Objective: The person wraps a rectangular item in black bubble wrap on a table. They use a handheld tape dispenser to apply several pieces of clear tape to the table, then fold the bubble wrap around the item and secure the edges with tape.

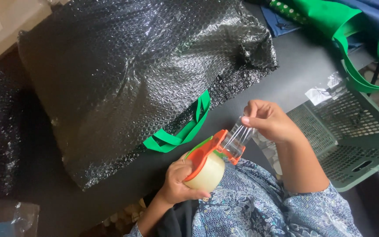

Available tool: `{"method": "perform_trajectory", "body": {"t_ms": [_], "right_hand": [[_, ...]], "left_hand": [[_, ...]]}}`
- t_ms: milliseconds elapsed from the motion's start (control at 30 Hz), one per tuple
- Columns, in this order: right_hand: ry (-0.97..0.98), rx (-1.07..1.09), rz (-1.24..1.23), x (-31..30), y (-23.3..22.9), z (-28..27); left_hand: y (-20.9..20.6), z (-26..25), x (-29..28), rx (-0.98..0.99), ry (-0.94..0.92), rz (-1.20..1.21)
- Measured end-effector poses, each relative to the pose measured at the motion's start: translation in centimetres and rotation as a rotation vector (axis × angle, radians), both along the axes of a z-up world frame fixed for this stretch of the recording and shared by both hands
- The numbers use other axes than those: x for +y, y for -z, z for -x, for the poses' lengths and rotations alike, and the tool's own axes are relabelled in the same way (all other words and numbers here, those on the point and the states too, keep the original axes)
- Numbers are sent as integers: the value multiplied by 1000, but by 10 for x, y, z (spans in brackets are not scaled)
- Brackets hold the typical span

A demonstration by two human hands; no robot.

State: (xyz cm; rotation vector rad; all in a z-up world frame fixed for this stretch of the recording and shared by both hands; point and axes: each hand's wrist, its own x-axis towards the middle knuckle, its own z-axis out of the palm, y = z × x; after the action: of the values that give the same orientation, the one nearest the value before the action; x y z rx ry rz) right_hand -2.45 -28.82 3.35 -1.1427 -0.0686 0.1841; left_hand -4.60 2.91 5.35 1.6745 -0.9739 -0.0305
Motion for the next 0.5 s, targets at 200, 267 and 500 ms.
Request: {"method": "perform_trajectory", "body": {"t_ms": [200, 267, 500], "right_hand": [[-197, 63, -91, 17, 13, -4], [-212, 145, -161, 26, 33, -1], [-133, 202, -19, 43, 59, 17]], "left_hand": [[-2, -3, 0, -123, 98, 67], [-3, 1, 1, -188, 85, 21], [12, 14, 17, -642, -109, 49]]}}
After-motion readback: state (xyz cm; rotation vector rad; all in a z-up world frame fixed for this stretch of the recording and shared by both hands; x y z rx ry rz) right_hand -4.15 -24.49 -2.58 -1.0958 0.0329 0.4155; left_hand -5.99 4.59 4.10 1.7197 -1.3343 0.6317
